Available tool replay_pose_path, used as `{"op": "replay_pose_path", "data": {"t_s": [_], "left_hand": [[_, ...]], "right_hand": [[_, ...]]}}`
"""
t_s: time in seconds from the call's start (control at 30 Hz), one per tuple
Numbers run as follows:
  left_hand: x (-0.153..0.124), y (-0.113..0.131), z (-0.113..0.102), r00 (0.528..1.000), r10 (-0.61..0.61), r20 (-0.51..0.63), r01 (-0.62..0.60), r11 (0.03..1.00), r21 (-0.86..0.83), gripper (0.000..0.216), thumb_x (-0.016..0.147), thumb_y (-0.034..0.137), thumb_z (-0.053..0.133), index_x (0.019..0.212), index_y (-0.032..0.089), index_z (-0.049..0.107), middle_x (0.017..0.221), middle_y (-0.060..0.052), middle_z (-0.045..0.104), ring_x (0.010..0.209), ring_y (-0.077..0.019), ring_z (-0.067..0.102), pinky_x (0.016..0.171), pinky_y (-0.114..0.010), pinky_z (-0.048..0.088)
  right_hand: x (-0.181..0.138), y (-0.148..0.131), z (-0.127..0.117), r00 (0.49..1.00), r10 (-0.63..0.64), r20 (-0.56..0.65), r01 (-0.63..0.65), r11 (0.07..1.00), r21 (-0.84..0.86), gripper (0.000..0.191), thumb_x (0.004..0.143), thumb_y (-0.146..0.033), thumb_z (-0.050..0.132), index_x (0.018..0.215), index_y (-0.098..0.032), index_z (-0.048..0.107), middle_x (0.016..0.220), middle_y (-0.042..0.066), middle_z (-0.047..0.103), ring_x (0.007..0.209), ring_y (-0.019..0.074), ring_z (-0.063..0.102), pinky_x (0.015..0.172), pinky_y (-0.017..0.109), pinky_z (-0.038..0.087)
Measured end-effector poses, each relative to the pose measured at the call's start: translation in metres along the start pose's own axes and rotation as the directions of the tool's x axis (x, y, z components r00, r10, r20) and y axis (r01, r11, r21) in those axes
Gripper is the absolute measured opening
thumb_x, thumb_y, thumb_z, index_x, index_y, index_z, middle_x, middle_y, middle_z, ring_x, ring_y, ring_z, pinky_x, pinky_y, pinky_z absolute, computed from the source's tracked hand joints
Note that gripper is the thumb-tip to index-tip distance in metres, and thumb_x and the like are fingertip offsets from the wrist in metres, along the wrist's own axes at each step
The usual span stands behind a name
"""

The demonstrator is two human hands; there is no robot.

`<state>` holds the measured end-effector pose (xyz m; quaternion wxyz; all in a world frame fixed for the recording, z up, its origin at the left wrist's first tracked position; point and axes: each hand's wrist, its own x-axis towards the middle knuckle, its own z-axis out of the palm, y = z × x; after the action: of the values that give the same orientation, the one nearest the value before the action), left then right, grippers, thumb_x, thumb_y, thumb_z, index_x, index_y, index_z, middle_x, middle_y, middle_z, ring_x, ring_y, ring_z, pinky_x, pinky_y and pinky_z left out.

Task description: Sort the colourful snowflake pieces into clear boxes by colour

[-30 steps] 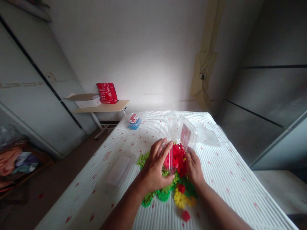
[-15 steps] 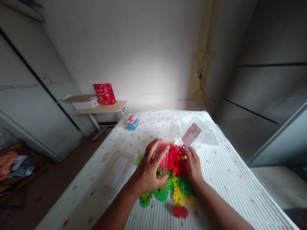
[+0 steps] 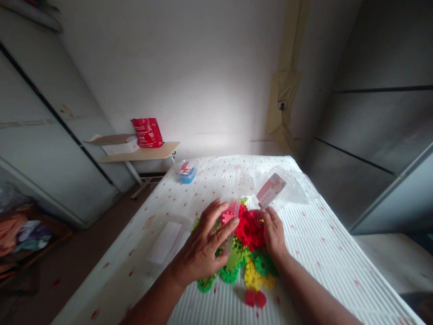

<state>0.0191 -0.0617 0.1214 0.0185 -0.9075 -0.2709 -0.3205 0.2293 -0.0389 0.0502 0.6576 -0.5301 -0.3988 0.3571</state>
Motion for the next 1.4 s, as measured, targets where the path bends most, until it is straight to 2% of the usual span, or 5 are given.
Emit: {"op": "replay_pose_path", "data": {"t_s": [0.2, 0.53, 0.9, 1.17, 1.4], "left_hand": [[-0.004, 0.000, -0.008, 1.000, -0.001, -0.019, 0.001, 1.000, 0.025, 0.093, 0.066, 0.003, 0.059, 0.141, 0.036, 0.015, 0.147, -0.008, 0.017, 0.135, -0.0340, 0.020, 0.104, -0.056, 0.034], [-0.007, -0.002, -0.015, 0.999, -0.012, -0.044, 0.014, 0.999, 0.049, 0.094, 0.066, 0.002, 0.060, 0.141, 0.035, 0.014, 0.146, -0.009, 0.017, 0.135, -0.0347, 0.020, 0.104, -0.057, 0.031], [-0.009, -0.003, -0.022, 0.998, -0.010, -0.066, 0.016, 0.996, 0.087, 0.094, 0.067, 0.003, 0.061, 0.140, 0.038, 0.014, 0.145, -0.006, 0.019, 0.135, -0.0342, 0.021, 0.103, -0.058, 0.034], [-0.007, -0.006, -0.027, 0.998, 0.055, 0.007, -0.055, 0.989, 0.138, 0.093, 0.067, -0.002, 0.057, 0.140, 0.037, 0.017, 0.145, -0.006, 0.020, 0.135, -0.0329, 0.021, 0.104, -0.056, 0.035], [-0.009, -0.010, -0.038, 0.999, 0.034, -0.039, -0.027, 0.985, 0.169, 0.093, 0.066, 0.002, 0.062, 0.140, 0.037, 0.017, 0.144, -0.007, 0.021, 0.134, -0.0342, 0.022, 0.103, -0.057, 0.034]], "right_hand": [[-0.001, -0.006, -0.001, 1.000, -0.021, 0.019, 0.021, 0.999, -0.024, 0.031, 0.078, -0.048, 0.050, 0.086, -0.018, 0.057, 0.070, 0.002, 0.063, 0.063, 0.0163, 0.055, 0.060, 0.028, 0.047], [0.005, -0.007, -0.008, 0.997, -0.067, -0.028, 0.064, 0.992, -0.107, 0.032, 0.077, -0.050, 0.051, 0.078, -0.018, 0.058, 0.074, 0.003, 0.062, 0.070, 0.0180, 0.055, 0.066, 0.029, 0.045], [0.008, -0.008, -0.011, 0.998, -0.069, -0.011, 0.066, 0.987, -0.144, 0.032, 0.077, -0.049, 0.049, 0.075, -0.018, 0.059, 0.071, 0.002, 0.060, 0.071, 0.0189, 0.053, 0.065, 0.028, 0.043], [0.009, -0.010, -0.010, 0.998, -0.066, -0.025, 0.061, 0.983, -0.171, 0.034, 0.076, -0.049, 0.047, 0.075, -0.018, 0.061, 0.073, 0.003, 0.061, 0.072, 0.0192, 0.052, 0.069, 0.029, 0.042], [0.010, -0.008, -0.011, 0.997, -0.072, -0.027, 0.066, 0.983, -0.173, 0.036, 0.077, -0.051, 0.049, 0.076, -0.018, 0.061, 0.076, 0.004, 0.064, 0.075, 0.0205, 0.055, 0.072, 0.031, 0.042]]}}
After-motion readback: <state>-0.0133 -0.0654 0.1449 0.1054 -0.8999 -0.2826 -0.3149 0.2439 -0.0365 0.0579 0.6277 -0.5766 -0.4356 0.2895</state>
